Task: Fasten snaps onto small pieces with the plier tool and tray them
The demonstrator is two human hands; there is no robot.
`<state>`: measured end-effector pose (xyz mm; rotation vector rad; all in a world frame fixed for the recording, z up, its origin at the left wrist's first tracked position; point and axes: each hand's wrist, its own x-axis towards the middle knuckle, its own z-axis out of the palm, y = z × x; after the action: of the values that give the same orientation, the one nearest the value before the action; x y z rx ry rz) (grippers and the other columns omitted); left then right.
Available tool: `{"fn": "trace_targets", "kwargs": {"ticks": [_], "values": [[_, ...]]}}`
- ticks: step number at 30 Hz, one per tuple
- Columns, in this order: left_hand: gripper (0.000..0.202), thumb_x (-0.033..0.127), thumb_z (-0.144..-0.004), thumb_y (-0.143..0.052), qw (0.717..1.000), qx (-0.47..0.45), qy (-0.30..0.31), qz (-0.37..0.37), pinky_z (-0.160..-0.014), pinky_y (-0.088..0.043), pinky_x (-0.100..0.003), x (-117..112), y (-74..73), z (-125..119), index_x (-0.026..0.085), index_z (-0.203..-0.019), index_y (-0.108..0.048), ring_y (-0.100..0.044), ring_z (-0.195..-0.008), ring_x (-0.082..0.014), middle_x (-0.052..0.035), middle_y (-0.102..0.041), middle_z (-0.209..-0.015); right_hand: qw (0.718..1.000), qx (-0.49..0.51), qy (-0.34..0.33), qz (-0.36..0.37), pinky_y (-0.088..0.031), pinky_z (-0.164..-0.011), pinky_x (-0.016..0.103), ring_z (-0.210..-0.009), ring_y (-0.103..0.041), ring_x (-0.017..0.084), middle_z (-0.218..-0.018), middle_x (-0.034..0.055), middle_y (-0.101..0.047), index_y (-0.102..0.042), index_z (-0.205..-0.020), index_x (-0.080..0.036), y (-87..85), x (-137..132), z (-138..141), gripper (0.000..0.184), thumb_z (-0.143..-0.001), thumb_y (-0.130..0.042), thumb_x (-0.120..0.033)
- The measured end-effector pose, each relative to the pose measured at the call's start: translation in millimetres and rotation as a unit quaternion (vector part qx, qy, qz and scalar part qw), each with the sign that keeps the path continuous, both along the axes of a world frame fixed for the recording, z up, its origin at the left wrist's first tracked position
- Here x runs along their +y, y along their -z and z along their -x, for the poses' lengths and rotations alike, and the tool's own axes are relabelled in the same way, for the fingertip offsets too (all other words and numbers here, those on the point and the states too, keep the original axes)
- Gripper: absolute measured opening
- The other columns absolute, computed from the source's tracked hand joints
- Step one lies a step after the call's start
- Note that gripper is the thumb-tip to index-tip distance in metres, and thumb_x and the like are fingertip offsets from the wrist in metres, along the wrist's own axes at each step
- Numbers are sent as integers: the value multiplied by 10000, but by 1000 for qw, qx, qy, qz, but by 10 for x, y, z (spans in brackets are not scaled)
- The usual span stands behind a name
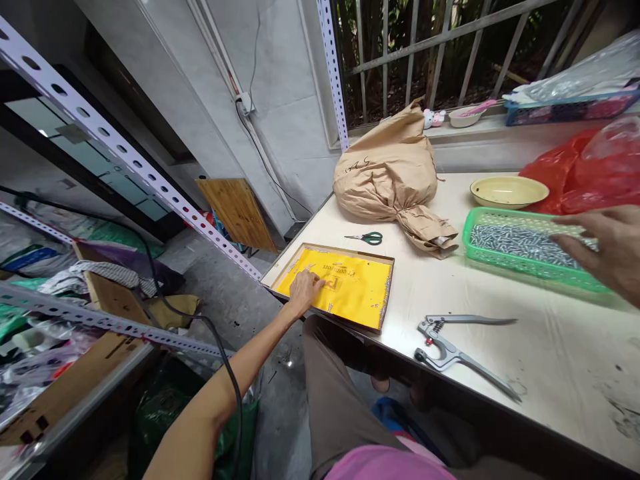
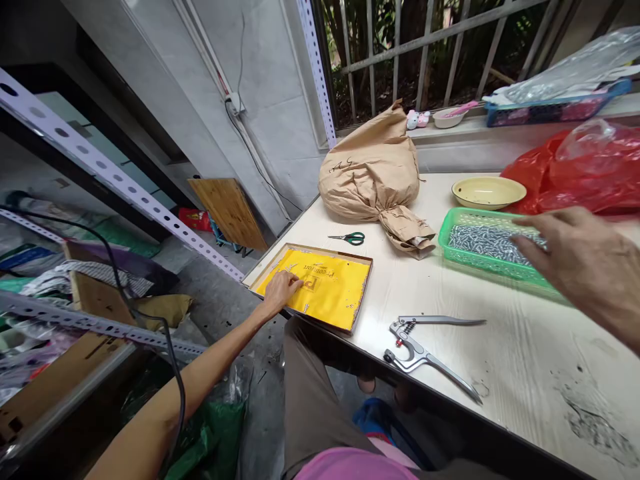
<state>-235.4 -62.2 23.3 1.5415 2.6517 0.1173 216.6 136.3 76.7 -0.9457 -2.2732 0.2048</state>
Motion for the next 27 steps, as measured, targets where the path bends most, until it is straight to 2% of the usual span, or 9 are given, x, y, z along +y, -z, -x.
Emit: {"fn": "trace_targets", "kwargs": {"ticks": [2, 4, 8, 11, 14, 19, 23, 25, 27], "values": [[305, 415, -878, -506, 1000, 7, 12, 7, -773, -441, -300, 21, 32, -4, 162, -916, -672, -562, -990, -222, -100, -624, -1016, 995, -71, 49, -53, -412, -668, 428, -846, -574, 324, -947, 122, -596, -598, -998, -288, 154, -176, 16, 379, -880, -344, -544], [316, 422, -888, -491, 1000, 14, 24, 14, -770, -442, -294, 43, 36, -32, 160, -920, -665, -574, -967, -212, -102, -631, -1014, 992, -109, 37, -56, -450, -688, 429, -844, -595, 293, -1008, 106, -604, -597, -1010, -273, 316, -446, 76, 386, -894, -341, -537], [259, 318, -895, -476, 997, 32, 32, 63, -772, -440, -276, 88, 14, -64, 160, -939, -676, -596, -941, -198, -104, -653, -995, 995, -96, 0, 12, -494, -717, 372, -863, -630, 222, -1048, 54, -622, -586, -1011, -270, 627, -960, 162, 276, -905, -419, -462], [248, 230, -876, -462, 994, 56, 39, 85, -776, -436, -280, 96, 8, -67, 144, -947, -683, -601, -958, -214, -122, -655, -1005, 993, -91, -15, 72, -501, -719, 345, -855, -637, 202, -1045, 47, -624, -589, -1013, -266, 794, -1197, 169, 261, -921, -405, -427], [275, 202, -878, -425, 992, 68, 53, 89, -775, -434, -290, 81, -12, -75, 126, -947, -680, -602, -968, -230, -137, -654, -1000, 989, -86, -22, 114, -504, -749, 324, -876, -634, 189, -1032, 52, -625, -608, -1000, -248, 861, -1341, 185, 270, -935, -385, -385], [284, 222, -890, -401, 990, 103, 80, 55, -768, -431, -280, 79, -100, -72, 165, -969, -667, -591, -1012, -230, -112, -658, -1031, 983, -85, -26, 161, -499, -755, 306, -863, -618, 173, -990, 74, -621, -627, -993, -211, 853, -1490, 270, 320, -958, -328, -319], [285, 260, -896, -388, 991, 110, 70, 32, -733, -436, -306, 150, -121, -49, 168, -999, -637, -622, -943, -258, -126, -677, -992, 981, -78, -34, 174, -483, -776, 308, -854, -595, 170, -961, 77, -610, -632, -1010, -196, 905, -1563, 291, 316, -959, -336, -295], [265, 272, -885, -408, 995, 76, 69, 3, -734, -444, -314, 198, -106, -67, 160, -979, -628, -634, -901, -259, -131, -680, -941, 979, -84, -37, 182, -476, -766, 301, -845, -587, 167, -940, 73, -604, -631, -1008, -196, 946, -1601, 267, 310, -960, -342, -297], [215, 271, -856, -451, 998, -43, 48, -28, -715, -463, -305, 242, -93, -124, 150, -920, -616, -643, -807, -228, -107, -677, -865, 979, -84, -40, 182, -473, -758, 302, -838, -586, 170, -924, 72, -601, -629, -1010, -197, 971, -1632, 239, 296, -956, -357, -301]]}}
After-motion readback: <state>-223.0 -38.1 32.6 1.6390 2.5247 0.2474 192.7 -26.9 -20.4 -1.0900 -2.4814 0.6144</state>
